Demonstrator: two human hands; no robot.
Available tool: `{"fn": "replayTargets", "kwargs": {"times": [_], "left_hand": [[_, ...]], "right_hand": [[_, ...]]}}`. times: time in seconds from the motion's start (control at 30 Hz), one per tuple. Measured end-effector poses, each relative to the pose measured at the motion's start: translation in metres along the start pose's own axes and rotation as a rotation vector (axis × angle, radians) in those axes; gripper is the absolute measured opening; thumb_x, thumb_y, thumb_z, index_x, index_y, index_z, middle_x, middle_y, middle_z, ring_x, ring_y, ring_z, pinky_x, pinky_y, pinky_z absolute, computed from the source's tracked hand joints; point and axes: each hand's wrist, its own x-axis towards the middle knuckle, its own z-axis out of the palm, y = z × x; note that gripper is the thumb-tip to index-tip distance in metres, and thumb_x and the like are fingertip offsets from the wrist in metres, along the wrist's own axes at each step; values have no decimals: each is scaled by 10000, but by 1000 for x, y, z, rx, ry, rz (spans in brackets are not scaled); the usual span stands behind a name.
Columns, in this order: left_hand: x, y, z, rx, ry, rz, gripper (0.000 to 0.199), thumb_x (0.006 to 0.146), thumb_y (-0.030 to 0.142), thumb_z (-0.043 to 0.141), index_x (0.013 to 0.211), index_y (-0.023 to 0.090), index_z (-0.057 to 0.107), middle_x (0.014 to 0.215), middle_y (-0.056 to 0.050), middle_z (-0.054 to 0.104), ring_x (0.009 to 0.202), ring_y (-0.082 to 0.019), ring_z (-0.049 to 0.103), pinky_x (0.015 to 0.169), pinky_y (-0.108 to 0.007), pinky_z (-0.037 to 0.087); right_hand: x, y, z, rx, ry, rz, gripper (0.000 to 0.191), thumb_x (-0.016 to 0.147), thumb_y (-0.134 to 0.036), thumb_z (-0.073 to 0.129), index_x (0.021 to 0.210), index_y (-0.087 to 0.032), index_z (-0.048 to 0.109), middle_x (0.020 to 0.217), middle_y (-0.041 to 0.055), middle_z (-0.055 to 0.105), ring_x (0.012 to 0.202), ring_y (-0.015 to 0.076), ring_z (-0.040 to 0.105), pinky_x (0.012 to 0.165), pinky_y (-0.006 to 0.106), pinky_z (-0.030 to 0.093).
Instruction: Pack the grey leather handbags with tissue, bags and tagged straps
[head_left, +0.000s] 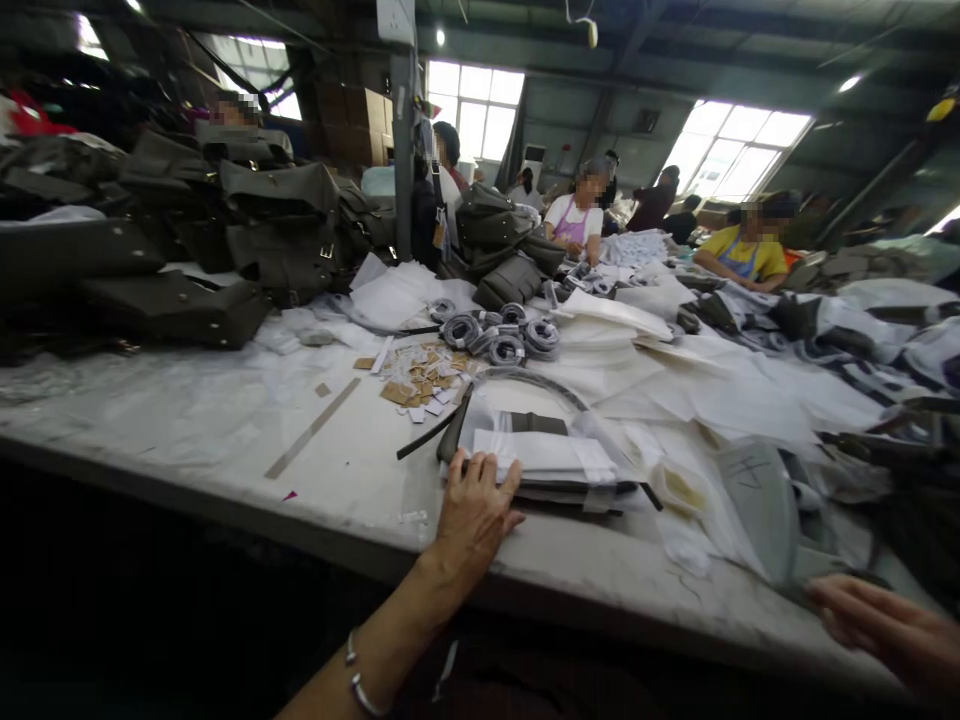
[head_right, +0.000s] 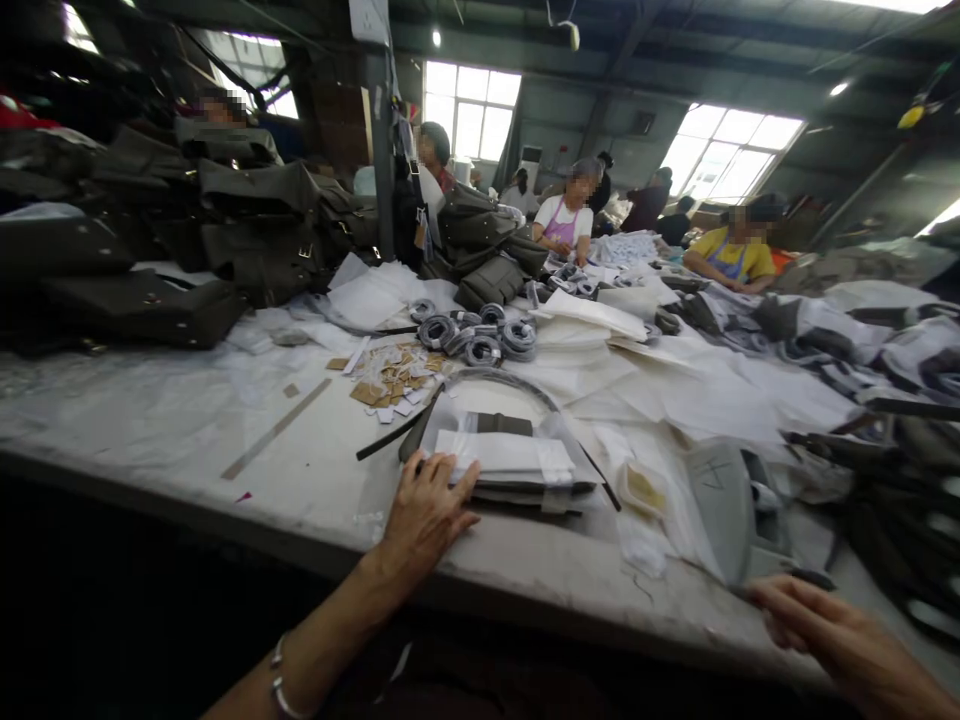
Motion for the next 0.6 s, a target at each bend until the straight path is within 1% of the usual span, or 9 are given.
{"fn": "replayTargets", "kwargs": {"times": [0.03,0.07,0.1,0.2,0.3,0.37,0.43,0.53,0.6], "left_hand": [[0,0,-1,6,-4,6,736,712,533,776,1349,263,522,1217,-120,599,1165,-285,527,1073,-519,348],[0,0,-1,13,-9,14,747,707,538,778,1351,263,518,1217,-122,597,1165,-286,526,1070,-518,350],[0,0,-2,19,-14,20,756,702,542,781,1352,263,516,1218,-123,595,1165,-288,525,1068,-516,351],[0,0,-3,30,-23,26,766,699,553,779,1354,262,510,1216,-127,589,1164,-290,521,1062,-513,352],[-1,0,-3,35,-24,22,769,705,549,777,1360,258,500,1215,-130,583,1169,-292,512,1065,-514,342],[-1,1,-3,39,-27,15,762,699,544,785,1349,257,508,1228,-130,576,1173,-292,507,1072,-518,331],[-1,2,-2,41,-33,12,756,691,538,795,1336,257,516,1232,-126,573,1175,-291,504,1078,-525,321],[0,3,-2,30,-38,2,796,686,531,802,1362,255,484,1233,-122,573,1200,-292,491,1089,-531,304],[0,3,-2,19,-42,-7,822,688,525,803,1384,255,459,1239,-124,576,1214,-297,489,1094,-537,296]], "right_hand": [[13,-27,5,-6,-8,70,424,798,-678,493,580,-356,664,514,125,532,432,202,509,413,411,370],[28,-58,12,-1,-65,104,413,781,-673,547,582,-330,661,548,122,554,465,198,507,445,402,393],[45,-91,21,17,-127,83,423,751,-678,596,570,-299,640,552,106,554,482,188,493,464,386,403],[98,-187,63,39,-491,-5,428,733,-627,686,680,-205,634,591,26,559,537,140,488,516,297,406],[146,-252,113,-43,-861,-112,419,712,-568,730,752,-161,640,598,-32,548,537,89,452,524,226,364],[172,-276,140,-186,-983,-204,395,691,-528,752,740,-152,641,592,-49,540,554,83,455,533,210,356],[193,-289,160,-403,-1040,-261,358,672,-488,764,733,-153,654,586,-51,552,570,90,477,536,207,349],[215,-302,180,-699,-1090,-274,314,652,-438,768,761,-155,687,613,-37,594,598,109,526,541,210,351],[224,-308,189,-806,-1128,-276,315,641,-430,768,775,-153,697,633,-28,607,611,120,549,547,213,363]]}}
